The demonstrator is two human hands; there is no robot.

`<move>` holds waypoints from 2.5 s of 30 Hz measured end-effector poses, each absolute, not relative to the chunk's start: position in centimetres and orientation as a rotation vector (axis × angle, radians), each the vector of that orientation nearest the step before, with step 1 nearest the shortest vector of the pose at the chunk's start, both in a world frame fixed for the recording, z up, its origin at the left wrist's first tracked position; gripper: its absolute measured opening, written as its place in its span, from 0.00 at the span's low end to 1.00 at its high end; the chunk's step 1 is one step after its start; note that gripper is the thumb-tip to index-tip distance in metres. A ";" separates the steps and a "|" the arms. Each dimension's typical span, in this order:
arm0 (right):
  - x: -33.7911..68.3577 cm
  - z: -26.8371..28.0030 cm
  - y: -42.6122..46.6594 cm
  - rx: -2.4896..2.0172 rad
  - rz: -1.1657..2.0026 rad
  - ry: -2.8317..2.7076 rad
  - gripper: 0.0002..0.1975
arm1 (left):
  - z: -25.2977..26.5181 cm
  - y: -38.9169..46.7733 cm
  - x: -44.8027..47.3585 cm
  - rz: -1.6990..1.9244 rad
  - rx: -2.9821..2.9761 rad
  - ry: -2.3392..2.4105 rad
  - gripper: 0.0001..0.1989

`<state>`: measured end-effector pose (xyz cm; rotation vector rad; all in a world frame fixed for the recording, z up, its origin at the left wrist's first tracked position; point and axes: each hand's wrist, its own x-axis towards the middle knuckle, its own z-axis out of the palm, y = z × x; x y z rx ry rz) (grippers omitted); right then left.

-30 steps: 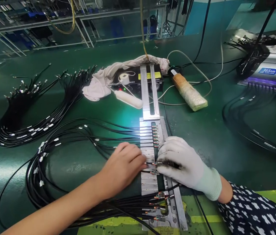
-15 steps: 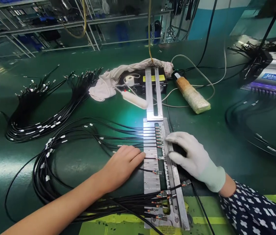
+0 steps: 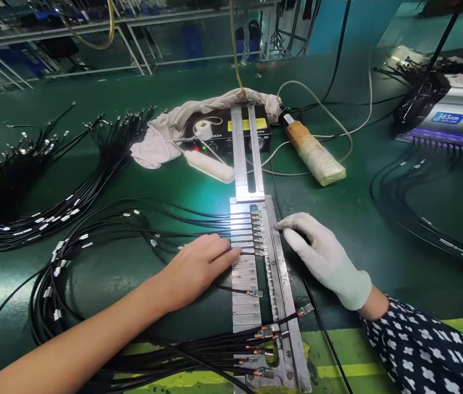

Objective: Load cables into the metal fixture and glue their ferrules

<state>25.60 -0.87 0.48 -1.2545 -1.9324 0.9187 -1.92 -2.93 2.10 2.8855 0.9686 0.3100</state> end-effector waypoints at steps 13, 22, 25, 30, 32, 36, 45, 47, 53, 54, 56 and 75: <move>25.4 0.6 -0.5 -1.271 0.975 -1.888 0.08 | 0.8 -4.4 -2.4 0.433 2.739 1.108 0.19; 25.3 0.2 -0.5 -1.278 0.904 -1.913 0.08 | 2.6 -6.6 -2.3 0.289 2.553 1.142 0.19; 25.3 0.2 -0.5 -1.280 0.896 -1.919 0.07 | 2.7 -7.5 -2.4 0.282 2.454 1.116 0.13; 25.4 0.2 -0.5 -1.289 0.886 -1.923 0.07 | 1.7 -7.2 -2.7 0.388 2.546 1.127 0.12; 25.3 0.2 -0.5 -1.291 0.881 -1.924 0.07 | 1.5 -6.5 -2.4 0.410 2.631 1.135 0.15; 25.2 0.3 -0.4 -1.289 0.880 -1.928 0.07 | 1.6 -5.3 -1.3 0.407 2.786 1.136 0.14; 25.1 0.4 -0.4 -1.280 0.906 -1.915 0.07 | 3.4 -4.5 -0.8 0.367 2.927 0.960 0.14; 25.2 0.4 -0.4 -1.276 0.910 -1.910 0.06 | 3.5 -4.4 -0.8 0.371 2.931 0.931 0.14; 25.3 0.4 -0.3 -1.262 0.923 -1.910 0.07 | 2.0 -4.4 -1.2 0.419 2.853 0.955 0.13; 25.4 0.4 -0.3 -1.263 0.926 -1.910 0.07 | 1.7 -4.5 -1.2 0.441 2.838 0.965 0.12; 25.4 0.4 -0.3 -1.264 0.937 -1.907 0.07 | 1.2 -4.9 -1.3 0.492 2.818 1.005 0.12; 21.4 0.3 0.1 -1.604 0.352 -2.202 0.14 | 0.2 -7.6 -1.1 0.284 2.757 1.326 0.23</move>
